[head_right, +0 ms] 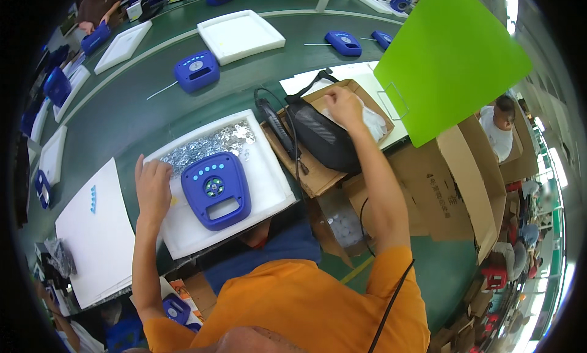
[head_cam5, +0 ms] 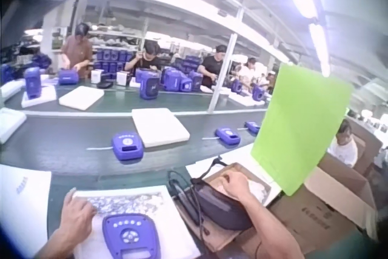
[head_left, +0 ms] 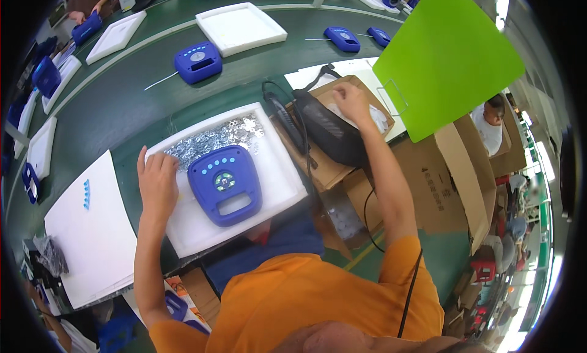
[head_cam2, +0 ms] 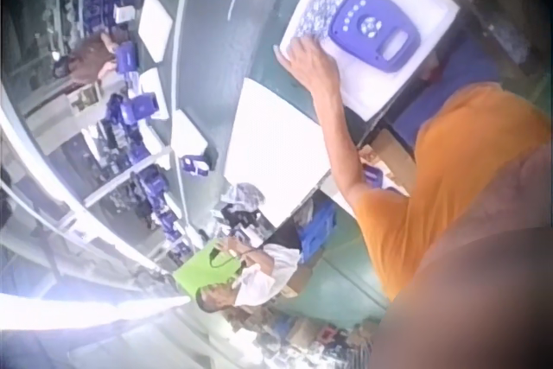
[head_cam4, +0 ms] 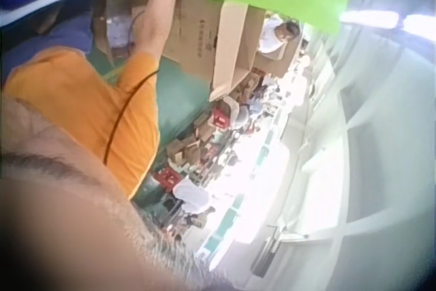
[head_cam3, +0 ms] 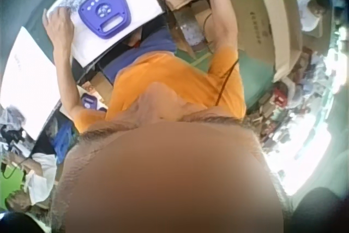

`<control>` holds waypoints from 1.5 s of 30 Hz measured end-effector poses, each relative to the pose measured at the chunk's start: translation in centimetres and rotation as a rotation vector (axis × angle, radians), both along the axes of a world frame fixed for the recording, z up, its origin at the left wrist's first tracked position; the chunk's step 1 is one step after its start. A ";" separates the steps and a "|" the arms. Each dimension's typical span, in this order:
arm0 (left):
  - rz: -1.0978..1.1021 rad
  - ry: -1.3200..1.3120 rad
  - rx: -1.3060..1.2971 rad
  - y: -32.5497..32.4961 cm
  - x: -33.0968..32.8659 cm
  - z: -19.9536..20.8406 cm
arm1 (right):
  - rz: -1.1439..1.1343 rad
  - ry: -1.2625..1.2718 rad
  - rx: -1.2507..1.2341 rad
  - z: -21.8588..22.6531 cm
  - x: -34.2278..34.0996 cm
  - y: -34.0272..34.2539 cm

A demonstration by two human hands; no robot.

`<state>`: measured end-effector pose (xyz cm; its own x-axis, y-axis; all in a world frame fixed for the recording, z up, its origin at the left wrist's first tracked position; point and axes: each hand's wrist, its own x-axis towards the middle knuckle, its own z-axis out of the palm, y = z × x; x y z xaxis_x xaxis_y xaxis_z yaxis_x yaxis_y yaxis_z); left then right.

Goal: Assemble electronic components into a blue plastic housing using an electric screwdriver.

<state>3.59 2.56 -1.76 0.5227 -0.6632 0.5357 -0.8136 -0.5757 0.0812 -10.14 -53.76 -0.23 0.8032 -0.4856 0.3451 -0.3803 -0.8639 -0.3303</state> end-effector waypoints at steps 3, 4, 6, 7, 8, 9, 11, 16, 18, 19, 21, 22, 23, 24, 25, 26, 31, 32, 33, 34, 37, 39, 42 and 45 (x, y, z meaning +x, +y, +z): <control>0.023 0.021 -0.137 -1.6 0.1 2.2 | -0.126 0.113 -0.214 -2.0 0.1 -4.9; -0.007 0.108 -0.243 -1.8 0.1 2.3 | -0.100 0.107 -0.213 -1.7 0.4 -5.3; -0.046 0.228 -0.384 -2.3 0.1 2.1 | -0.149 0.382 -0.346 -1.8 0.8 -5.5; -0.031 0.227 -0.383 -2.6 -0.2 2.1 | -0.134 0.381 -0.347 -1.9 1.0 -5.3; -0.028 0.295 -0.418 -2.8 -0.5 2.1 | -0.162 0.366 -0.294 -2.1 1.2 -5.1; -0.036 0.365 -0.454 -3.1 -0.7 2.0 | -0.202 0.353 -0.240 -2.3 1.0 -5.4; -0.067 0.382 -0.475 -3.3 -0.9 1.6 | -0.223 0.362 -0.257 -2.8 1.1 -5.8; -0.130 0.503 -0.544 -2.8 -1.5 1.0 | -0.082 0.229 -0.440 -2.7 1.1 -4.9; -0.124 0.508 -0.556 -2.3 -1.8 1.0 | 0.045 0.132 -0.379 -1.2 1.3 -1.9; -0.140 0.497 -0.567 -2.2 -1.9 1.0 | 0.149 0.018 -0.313 0.4 1.2 0.6; -0.122 0.526 -0.582 -2.7 -2.2 1.2 | 0.375 -0.150 -0.165 2.7 0.0 7.0; -0.169 0.468 -0.570 -3.0 -2.2 1.3 | 0.454 -0.169 -0.072 3.6 -0.8 11.0; -0.219 0.408 -0.555 -3.2 -2.1 1.2 | 0.528 -0.190 0.023 4.2 -1.7 14.8; -0.227 0.393 -0.531 -3.3 -2.0 0.7 | 0.626 -0.178 0.017 4.6 -2.4 18.0; -0.220 0.401 -0.526 -3.4 -1.9 0.3 | 0.720 -0.168 0.010 4.6 -3.0 20.8; -0.230 0.391 -0.523 -3.4 -2.0 0.0 | 0.826 -0.182 -0.031 4.2 -3.0 23.1; -0.243 0.382 -0.520 -3.1 -2.2 -0.5 | 1.023 -0.122 -0.275 2.1 -3.0 28.8; -0.240 0.380 -0.523 -3.1 -2.3 -0.5 | 1.027 -0.105 -0.330 1.7 -3.0 29.1; -0.235 0.377 -0.527 -3.1 -2.3 -0.4 | 1.031 -0.088 -0.385 1.5 -3.0 29.3; -0.233 0.378 -0.528 -3.1 -2.4 -0.2 | 1.033 -0.086 -0.385 1.7 -2.9 29.3; -0.237 0.371 -0.494 -3.0 -2.7 0.2 | 1.038 -0.051 -0.356 2.1 -2.8 29.4; -0.237 0.374 -0.483 -3.0 -2.7 0.1 | 1.074 -0.062 -0.382 2.1 -2.5 29.1; -0.237 0.370 -0.485 -3.0 -2.6 0.0 | 0.957 -0.137 -0.314 2.8 -2.2 28.2; -0.235 0.353 -0.486 -3.1 -2.5 -0.1 | 0.765 -0.170 -0.153 2.9 -1.2 25.1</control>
